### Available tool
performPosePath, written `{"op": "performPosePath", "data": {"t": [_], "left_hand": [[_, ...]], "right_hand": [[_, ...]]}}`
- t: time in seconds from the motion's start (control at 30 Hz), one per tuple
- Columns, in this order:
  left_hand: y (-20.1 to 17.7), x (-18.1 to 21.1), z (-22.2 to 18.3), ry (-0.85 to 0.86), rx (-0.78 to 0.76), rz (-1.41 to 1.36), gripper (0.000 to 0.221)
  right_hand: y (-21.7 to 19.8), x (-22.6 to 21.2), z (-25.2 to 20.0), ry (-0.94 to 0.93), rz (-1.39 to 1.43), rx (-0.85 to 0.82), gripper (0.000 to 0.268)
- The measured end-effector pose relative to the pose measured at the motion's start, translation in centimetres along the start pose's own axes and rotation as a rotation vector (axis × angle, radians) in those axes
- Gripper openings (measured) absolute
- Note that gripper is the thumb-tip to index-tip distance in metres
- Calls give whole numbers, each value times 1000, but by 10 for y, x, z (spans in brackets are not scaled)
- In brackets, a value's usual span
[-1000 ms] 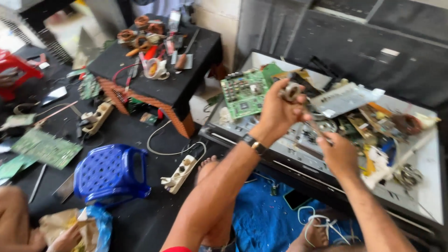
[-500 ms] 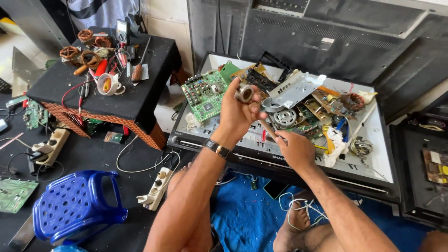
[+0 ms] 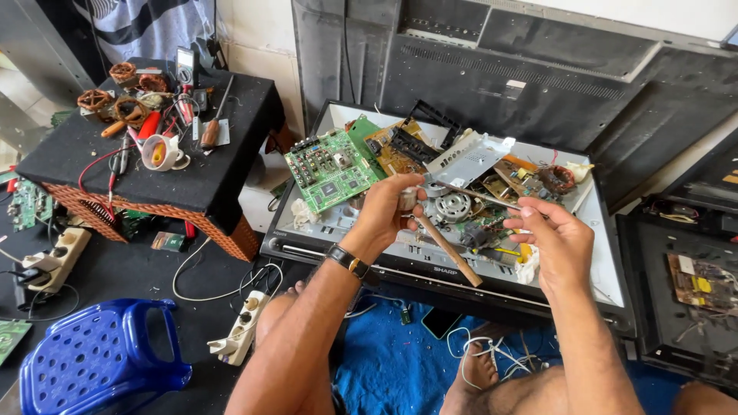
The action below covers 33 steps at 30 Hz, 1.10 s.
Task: Disassembling an electronic device to remove internal components like the motor and circuit boards using hand tools.
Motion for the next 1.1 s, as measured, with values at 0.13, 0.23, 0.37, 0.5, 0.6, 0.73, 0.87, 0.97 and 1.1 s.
{"op": "performPosePath", "data": {"t": [0.13, 0.23, 0.37, 0.5, 0.6, 0.73, 0.87, 0.97, 1.1], "left_hand": [[15, 0, -12, 52, -22, 93, 35], [31, 1, -24, 83, -56, 86, 41], [40, 4, -30, 144, -40, 51, 41], [35, 0, -18, 174, -11, 16, 32], [34, -1, -11, 222, -2, 29, 31], [40, -1, -13, 249, -32, 64, 36], [42, 1, -16, 280, -52, 82, 39], [46, 1, -17, 300, -82, 83, 37], [51, 2, -23, 312, -109, 83, 37]], "right_hand": [[-4, -6, -4, -33, 163, 2, 26], [-4, -8, -5, -47, 197, 6, 28], [-2, -6, -3, -67, 189, -12, 28], [9, -17, -11, -77, 145, -33, 27], [18, -12, -14, -85, 48, -78, 26], [24, 2, -18, -103, -82, -147, 19], [37, 1, -23, -81, -57, -233, 24], [42, 5, -25, -30, 50, -270, 28], [46, -1, -31, 53, 133, -298, 29]]}}
Point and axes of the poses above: each hand's wrist, its own z-axis towards the middle knuckle, its own y-axis out of the palm, x = y × z, the point moved 9 cm from there along z, towards the middle knuckle, and after that the axes turned 3 degrees about x, right-handed, at the moved point
